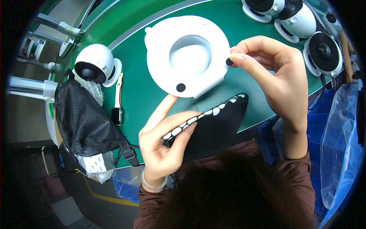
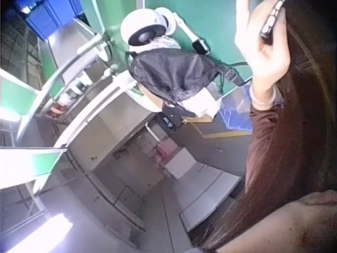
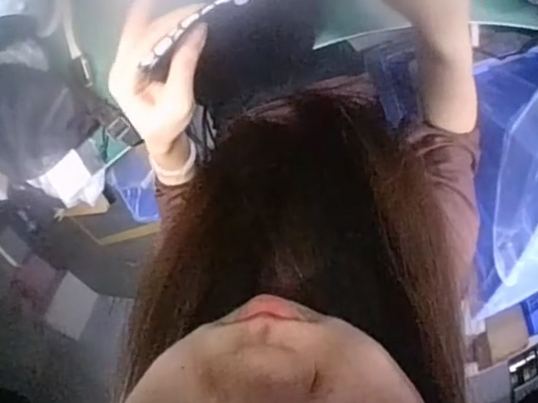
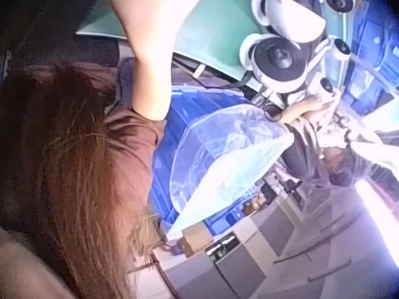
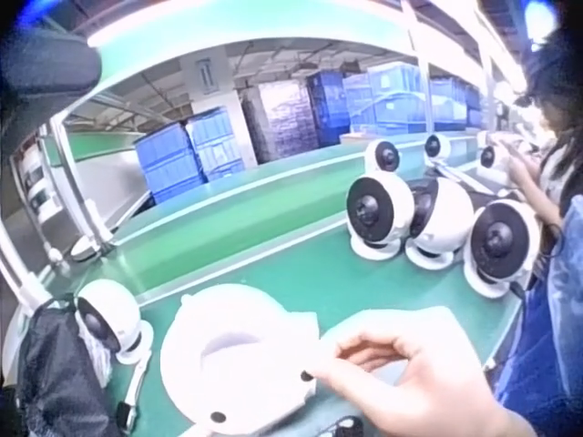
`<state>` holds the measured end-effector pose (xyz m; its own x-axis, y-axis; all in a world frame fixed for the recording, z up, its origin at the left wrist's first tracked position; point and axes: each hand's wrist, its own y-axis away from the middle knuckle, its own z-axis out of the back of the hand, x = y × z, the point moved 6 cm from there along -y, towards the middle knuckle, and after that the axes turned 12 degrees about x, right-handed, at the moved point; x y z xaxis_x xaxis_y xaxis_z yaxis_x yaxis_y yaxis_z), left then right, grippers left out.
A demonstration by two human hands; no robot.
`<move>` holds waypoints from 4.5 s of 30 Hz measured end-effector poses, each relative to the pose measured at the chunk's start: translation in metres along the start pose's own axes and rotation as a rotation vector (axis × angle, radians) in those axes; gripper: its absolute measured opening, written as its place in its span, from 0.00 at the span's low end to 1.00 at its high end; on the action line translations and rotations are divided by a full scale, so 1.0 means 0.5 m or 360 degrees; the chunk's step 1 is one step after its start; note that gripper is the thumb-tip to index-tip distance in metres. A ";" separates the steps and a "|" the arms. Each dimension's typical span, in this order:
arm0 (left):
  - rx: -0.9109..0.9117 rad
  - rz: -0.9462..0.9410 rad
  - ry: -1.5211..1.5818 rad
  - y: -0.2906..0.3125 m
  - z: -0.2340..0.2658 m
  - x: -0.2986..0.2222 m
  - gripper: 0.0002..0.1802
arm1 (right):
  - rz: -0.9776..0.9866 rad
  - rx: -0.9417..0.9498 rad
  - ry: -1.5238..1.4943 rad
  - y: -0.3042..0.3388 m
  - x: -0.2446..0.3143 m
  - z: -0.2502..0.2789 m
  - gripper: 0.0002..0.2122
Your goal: Applying adhesive rubber pads to the base of security camera housings on an assembly line.
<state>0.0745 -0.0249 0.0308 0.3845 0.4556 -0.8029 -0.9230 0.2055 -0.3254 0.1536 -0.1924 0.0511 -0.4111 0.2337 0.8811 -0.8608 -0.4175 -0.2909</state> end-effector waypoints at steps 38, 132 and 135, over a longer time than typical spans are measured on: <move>-0.0267 0.0101 0.0041 0.024 0.029 0.015 0.11 | -0.0171 0.0141 -0.0766 -0.007 -0.050 -0.021 0.18; -0.0292 0.0061 0.0355 0.049 0.049 0.006 0.10 | 0.0543 0.0355 0.0546 0.042 0.079 -0.052 0.09; -0.0307 0.0097 0.0279 0.053 0.055 0.006 0.10 | 0.0582 0.0304 0.0542 0.045 0.078 -0.052 0.10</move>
<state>0.0515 0.0059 0.0335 0.3346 0.3014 -0.8929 -0.9370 0.0057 -0.3492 0.1102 -0.1697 0.0691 -0.7753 0.3013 0.5551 -0.5863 -0.6701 -0.4552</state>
